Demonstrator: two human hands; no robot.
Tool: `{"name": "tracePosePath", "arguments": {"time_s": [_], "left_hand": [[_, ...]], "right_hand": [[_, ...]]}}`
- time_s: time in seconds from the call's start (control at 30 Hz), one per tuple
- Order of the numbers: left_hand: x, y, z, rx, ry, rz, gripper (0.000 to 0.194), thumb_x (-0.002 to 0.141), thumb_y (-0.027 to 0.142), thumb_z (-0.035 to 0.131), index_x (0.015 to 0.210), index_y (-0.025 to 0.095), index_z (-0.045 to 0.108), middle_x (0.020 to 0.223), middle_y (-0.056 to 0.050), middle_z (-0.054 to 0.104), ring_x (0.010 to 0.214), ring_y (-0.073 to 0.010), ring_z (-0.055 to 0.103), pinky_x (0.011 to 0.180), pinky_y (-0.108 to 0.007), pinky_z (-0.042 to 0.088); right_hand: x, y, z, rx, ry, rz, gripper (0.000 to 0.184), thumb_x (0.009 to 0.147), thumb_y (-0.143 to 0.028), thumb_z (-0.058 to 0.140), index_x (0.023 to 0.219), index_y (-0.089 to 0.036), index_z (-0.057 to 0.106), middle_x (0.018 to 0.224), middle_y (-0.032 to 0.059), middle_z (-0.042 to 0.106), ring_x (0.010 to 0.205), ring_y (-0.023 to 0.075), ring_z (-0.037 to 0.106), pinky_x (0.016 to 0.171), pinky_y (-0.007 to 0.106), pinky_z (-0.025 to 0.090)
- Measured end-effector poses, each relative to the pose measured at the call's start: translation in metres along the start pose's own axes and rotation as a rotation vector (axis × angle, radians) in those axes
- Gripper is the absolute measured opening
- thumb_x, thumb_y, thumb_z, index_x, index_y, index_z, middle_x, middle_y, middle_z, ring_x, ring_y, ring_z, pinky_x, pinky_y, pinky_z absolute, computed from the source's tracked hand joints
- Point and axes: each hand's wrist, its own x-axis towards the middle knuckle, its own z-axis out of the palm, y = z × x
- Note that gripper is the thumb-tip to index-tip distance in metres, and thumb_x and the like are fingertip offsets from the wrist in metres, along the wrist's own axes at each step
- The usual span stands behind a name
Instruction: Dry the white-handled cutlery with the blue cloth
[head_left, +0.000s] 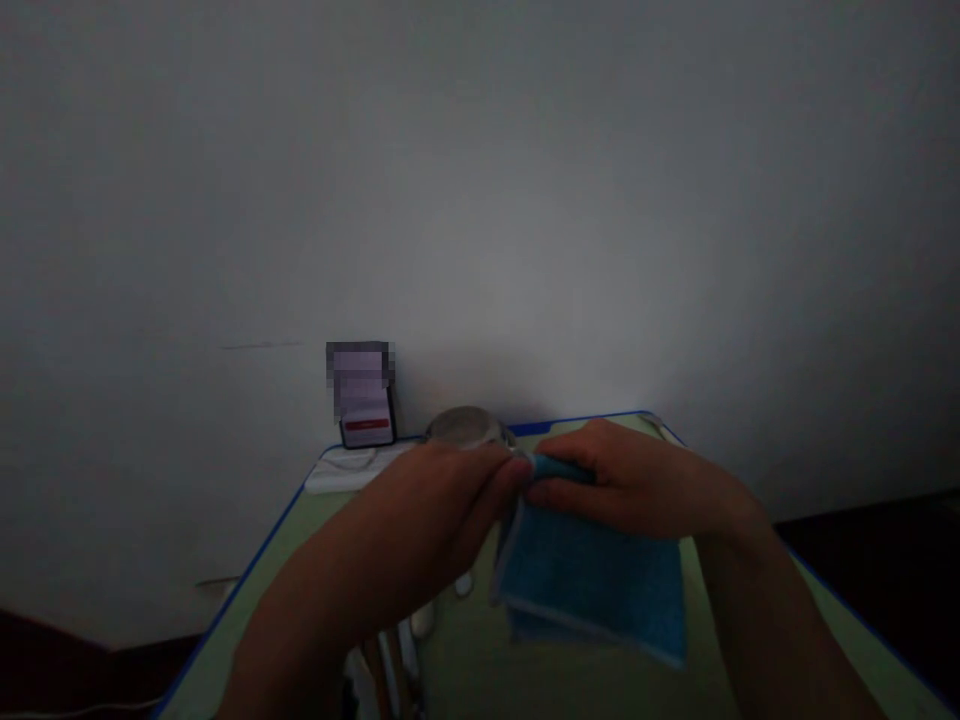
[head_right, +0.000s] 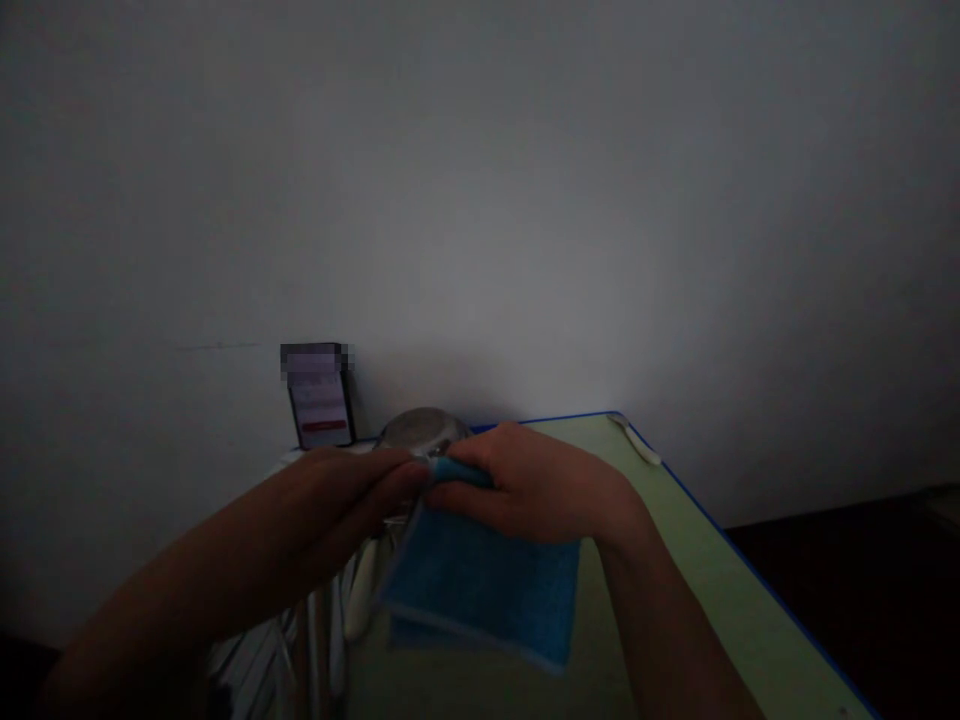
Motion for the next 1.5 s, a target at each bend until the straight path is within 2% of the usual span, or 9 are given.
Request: {"name": "tracePosePath", "arguments": {"time_s": [0.1, 0.3, 0.43, 0.57, 0.8, 0.97, 1.07, 1.3, 1.5], "left_hand": [[0.0, 0.003, 0.005, 0.043, 0.0, -0.015, 0.036, 0.094, 0.037, 0.028, 0.084, 0.02, 0.059, 0.07, -0.002, 0.063, 0.061, -0.0167, 0.058, 0.056, -0.026, 0.036], [-0.001, 0.001, 0.0, -0.118, -0.067, -0.024, 0.039, 0.094, 0.04, 0.03, 0.075, 0.019, 0.057, 0.062, 0.001, 0.055, 0.056, -0.0125, 0.052, 0.052, -0.021, 0.036], [0.001, -0.012, -0.006, -0.271, -0.058, -0.048, 0.043, 0.093, 0.04, 0.031, 0.064, 0.018, 0.054, 0.053, 0.004, 0.047, 0.048, -0.0096, 0.045, 0.047, -0.018, 0.033], [-0.004, -0.031, -0.01, -0.299, 0.034, -0.188, 0.041, 0.09, 0.042, 0.036, 0.06, 0.018, 0.05, 0.048, 0.005, 0.043, 0.043, -0.0084, 0.04, 0.041, -0.017, 0.03], [-0.012, -0.048, -0.01, -0.379, 0.038, -0.189, 0.041, 0.089, 0.042, 0.036, 0.058, 0.018, 0.046, 0.045, 0.006, 0.039, 0.04, -0.0078, 0.038, 0.04, -0.018, 0.031], [-0.01, -0.062, -0.007, -0.401, 0.02, -0.187, 0.041, 0.089, 0.042, 0.035, 0.06, 0.017, 0.048, 0.046, 0.006, 0.039, 0.041, -0.0076, 0.038, 0.041, -0.018, 0.031], [-0.007, -0.058, -0.003, -0.412, -0.019, -0.191, 0.042, 0.091, 0.042, 0.033, 0.061, 0.017, 0.048, 0.048, 0.005, 0.043, 0.042, -0.0075, 0.039, 0.041, -0.017, 0.032], [0.011, -0.018, 0.005, -0.291, -0.076, -0.033, 0.04, 0.091, 0.035, 0.034, 0.058, 0.016, 0.047, 0.048, 0.005, 0.041, 0.042, -0.0064, 0.038, 0.039, -0.015, 0.028], [0.002, -0.042, -0.001, -0.332, -0.037, -0.086, 0.041, 0.091, 0.039, 0.036, 0.059, 0.016, 0.048, 0.048, 0.005, 0.042, 0.042, -0.0063, 0.038, 0.039, -0.016, 0.029]], "right_hand": [[0.0, -0.001, 0.001, -0.042, 0.044, 0.0, 0.025, 0.088, -0.034, 0.046, 0.086, -0.015, 0.062, 0.075, 0.0021, 0.064, 0.063, 0.012, 0.056, 0.056, 0.023, 0.036], [0.003, -0.002, 0.005, -0.014, 0.059, -0.056, 0.027, 0.09, -0.034, 0.042, 0.091, -0.015, 0.06, 0.082, 0.0041, 0.065, 0.072, 0.0145, 0.058, 0.063, 0.025, 0.039], [0.001, -0.001, 0.008, 0.017, 0.111, -0.031, 0.026, 0.089, -0.037, 0.044, 0.092, -0.016, 0.058, 0.083, 0.0034, 0.063, 0.073, 0.0146, 0.057, 0.064, 0.026, 0.039], [0.002, 0.002, 0.007, 0.072, 0.071, -0.023, 0.026, 0.09, -0.038, 0.043, 0.087, -0.016, 0.057, 0.077, 0.0011, 0.06, 0.068, 0.0123, 0.054, 0.062, 0.024, 0.038], [0.0, 0.009, 0.006, 0.158, 0.018, 0.009, 0.032, 0.09, -0.044, 0.04, 0.088, -0.016, 0.056, 0.075, -0.0005, 0.058, 0.066, 0.0105, 0.052, 0.058, 0.021, 0.039], [-0.004, 0.008, 0.005, 0.07, 0.039, -0.002, 0.03, 0.091, -0.042, 0.041, 0.087, -0.016, 0.056, 0.077, 0.0009, 0.06, 0.068, 0.0119, 0.055, 0.061, 0.023, 0.04], [-0.005, 0.006, 0.005, 0.042, 0.039, 0.013, 0.03, 0.09, -0.042, 0.041, 0.087, -0.016, 0.056, 0.078, 0.0015, 0.062, 0.068, 0.012, 0.056, 0.06, 0.022, 0.039], [0.003, 0.001, 0.015, -0.105, 0.116, 0.039, 0.029, 0.091, -0.032, 0.039, 0.088, -0.013, 0.06, 0.079, 0.0063, 0.065, 0.07, 0.0151, 0.057, 0.063, 0.026, 0.038], [0.005, 0.005, 0.01, 0.013, 0.013, 0.01, 0.031, 0.092, -0.038, 0.039, 0.094, -0.015, 0.06, 0.083, 0.0048, 0.065, 0.073, 0.015, 0.058, 0.065, 0.026, 0.04]]}}
